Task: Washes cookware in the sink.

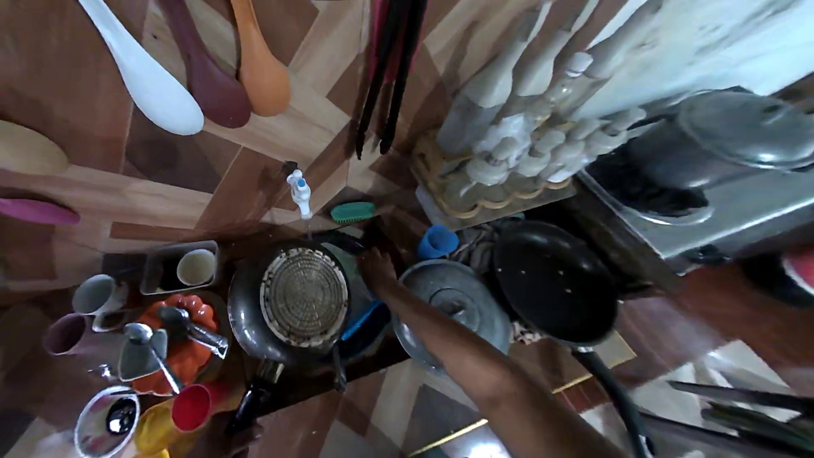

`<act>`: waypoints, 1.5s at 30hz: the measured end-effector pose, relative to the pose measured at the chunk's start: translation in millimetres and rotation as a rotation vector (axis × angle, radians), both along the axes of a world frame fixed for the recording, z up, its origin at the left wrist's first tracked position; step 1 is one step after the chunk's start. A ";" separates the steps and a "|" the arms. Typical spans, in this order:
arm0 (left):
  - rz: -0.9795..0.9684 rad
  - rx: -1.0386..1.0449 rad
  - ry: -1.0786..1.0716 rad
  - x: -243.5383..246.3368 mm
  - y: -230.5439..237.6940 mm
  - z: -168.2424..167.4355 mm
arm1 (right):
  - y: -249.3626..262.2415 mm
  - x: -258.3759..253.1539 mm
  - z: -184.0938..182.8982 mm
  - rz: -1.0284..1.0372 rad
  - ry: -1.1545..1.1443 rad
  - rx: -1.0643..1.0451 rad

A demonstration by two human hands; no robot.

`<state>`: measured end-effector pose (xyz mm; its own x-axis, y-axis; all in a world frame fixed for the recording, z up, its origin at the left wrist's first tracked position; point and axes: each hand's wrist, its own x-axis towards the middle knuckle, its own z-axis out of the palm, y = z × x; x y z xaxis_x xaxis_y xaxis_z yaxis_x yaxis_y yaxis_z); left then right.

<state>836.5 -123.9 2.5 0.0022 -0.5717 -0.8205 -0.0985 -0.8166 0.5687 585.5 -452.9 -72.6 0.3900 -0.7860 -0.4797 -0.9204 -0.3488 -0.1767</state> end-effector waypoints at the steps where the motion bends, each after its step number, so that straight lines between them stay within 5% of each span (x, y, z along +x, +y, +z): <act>1: 0.050 0.004 0.023 -4.2 -3.7 -2.2 | -1.4 -1.1 -0.9 0.033 0.057 0.003; 4: 0.175 -0.026 0.085 -12.7 -14.4 -13.5 | -7.2 -8.8 17.3 0.027 0.092 0.038; 9: 0.268 -0.005 0.174 -23.7 -35.8 -32.2 | 19.6 18.0 90.2 -0.063 -0.499 -0.231; 12: 0.267 -0.023 0.215 -33.4 -52.9 -36.2 | 71.4 62.4 70.4 0.259 -0.865 -0.216; 14: 0.229 -0.031 0.194 -39.0 -61.6 -34.3 | 68.8 84.1 56.4 0.454 -0.845 -0.146; 18: 0.165 -0.044 0.119 -38.7 -63.3 -33.9 | -1.1 92.2 27.8 0.075 -0.669 -0.152; 23: 0.102 -0.053 0.096 -25.1 -67.4 -37.9 | -3.9 117.9 30.9 0.200 -0.740 -0.143; 27: 0.045 -0.050 0.044 -22.1 -69.5 -32.9 | -31.9 140.3 56.9 -0.123 -0.674 -0.009; 32: 0.181 -0.074 0.138 -30.2 -78.4 -37.4 | 76.7 119.8 39.0 0.509 -0.814 -0.308; 36: 0.142 -0.109 0.115 -20.8 -56.9 -43.8 | 36.8 50.6 -6.8 0.351 -1.037 -0.300; 40: 0.068 -0.054 0.051 -27.1 -63.2 -35.3 | -4.2 91.5 20.8 0.207 -0.823 -0.205; 45: 0.064 -0.077 0.022 -31.4 -69.5 -28.0 | 32.6 148.8 69.8 0.994 -0.737 -0.123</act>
